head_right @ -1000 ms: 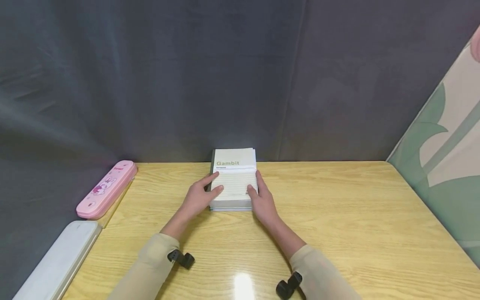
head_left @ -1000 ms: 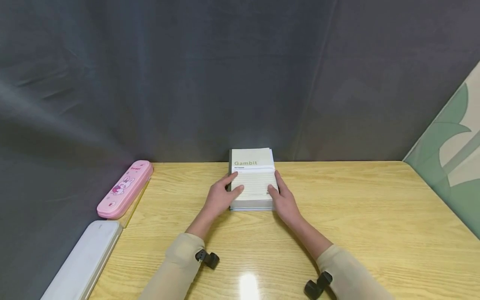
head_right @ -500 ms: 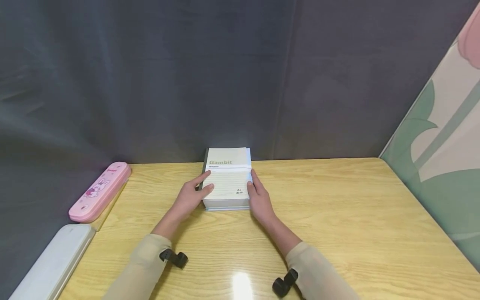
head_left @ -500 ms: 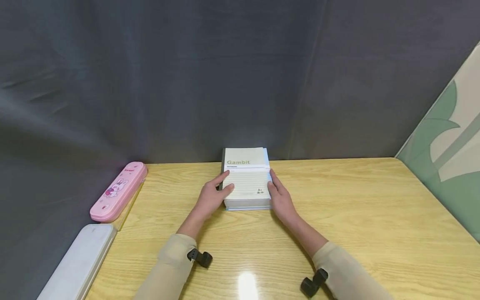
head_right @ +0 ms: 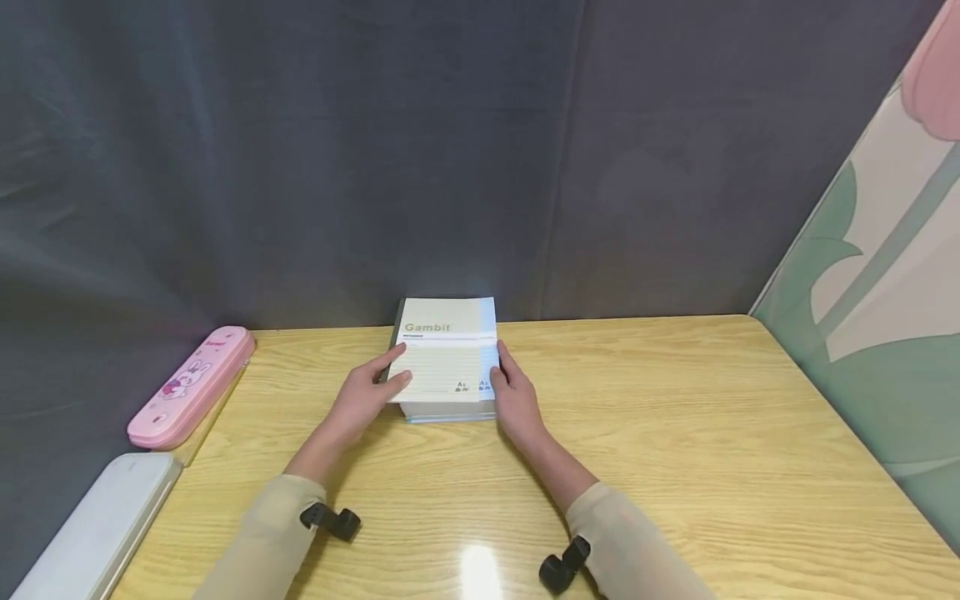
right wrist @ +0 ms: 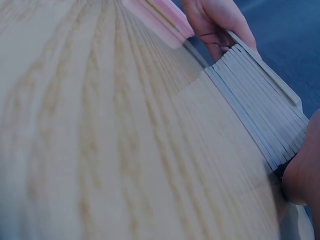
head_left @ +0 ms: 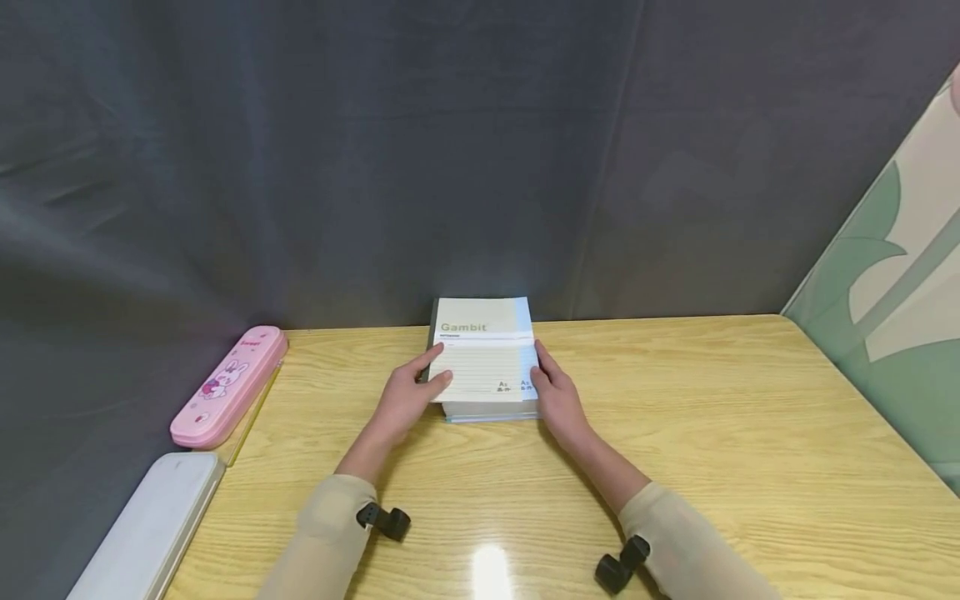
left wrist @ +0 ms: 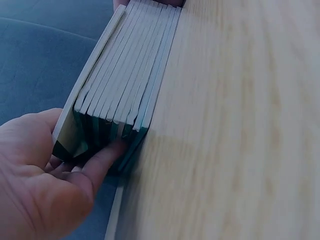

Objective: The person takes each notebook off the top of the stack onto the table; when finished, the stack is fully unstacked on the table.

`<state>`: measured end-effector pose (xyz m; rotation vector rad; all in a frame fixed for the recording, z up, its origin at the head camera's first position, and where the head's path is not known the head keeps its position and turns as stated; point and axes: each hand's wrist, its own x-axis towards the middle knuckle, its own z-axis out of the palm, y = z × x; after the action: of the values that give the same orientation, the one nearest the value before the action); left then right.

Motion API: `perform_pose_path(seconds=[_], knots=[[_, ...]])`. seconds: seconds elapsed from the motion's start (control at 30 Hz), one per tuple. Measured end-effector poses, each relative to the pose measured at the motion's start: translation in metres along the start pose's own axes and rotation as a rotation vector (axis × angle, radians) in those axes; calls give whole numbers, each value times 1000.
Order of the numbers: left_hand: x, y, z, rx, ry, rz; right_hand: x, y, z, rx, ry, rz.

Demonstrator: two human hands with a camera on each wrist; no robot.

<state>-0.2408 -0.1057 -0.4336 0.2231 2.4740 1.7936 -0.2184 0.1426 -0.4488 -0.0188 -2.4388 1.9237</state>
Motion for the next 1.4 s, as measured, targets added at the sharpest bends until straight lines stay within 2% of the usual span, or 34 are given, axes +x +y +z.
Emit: perform_pose_path(seconds=[0.2,0.4,0.47,0.63,0.73,1.1,1.4], knots=[[-2,-6,-8,-11,30,19,2,1,0,14,4,-2],[-8,-10,-17,-53,52,4,1,2,1,11,9,-6],[-9,-11,-19,-107,56,-10,1,3,1,7,8,-10],[-13,-13,-22,-330,58,-48,0,3,0,11,4,-13],[-15,-13,-26,-391,72,-63,0,3,0,19,2,-9],[-21,-26,-57,-432,119,-89,1,4,-1,27,-1,-22],[-31,-42,-90,-412,219,-180,2,6,-2,5,3,-26]])
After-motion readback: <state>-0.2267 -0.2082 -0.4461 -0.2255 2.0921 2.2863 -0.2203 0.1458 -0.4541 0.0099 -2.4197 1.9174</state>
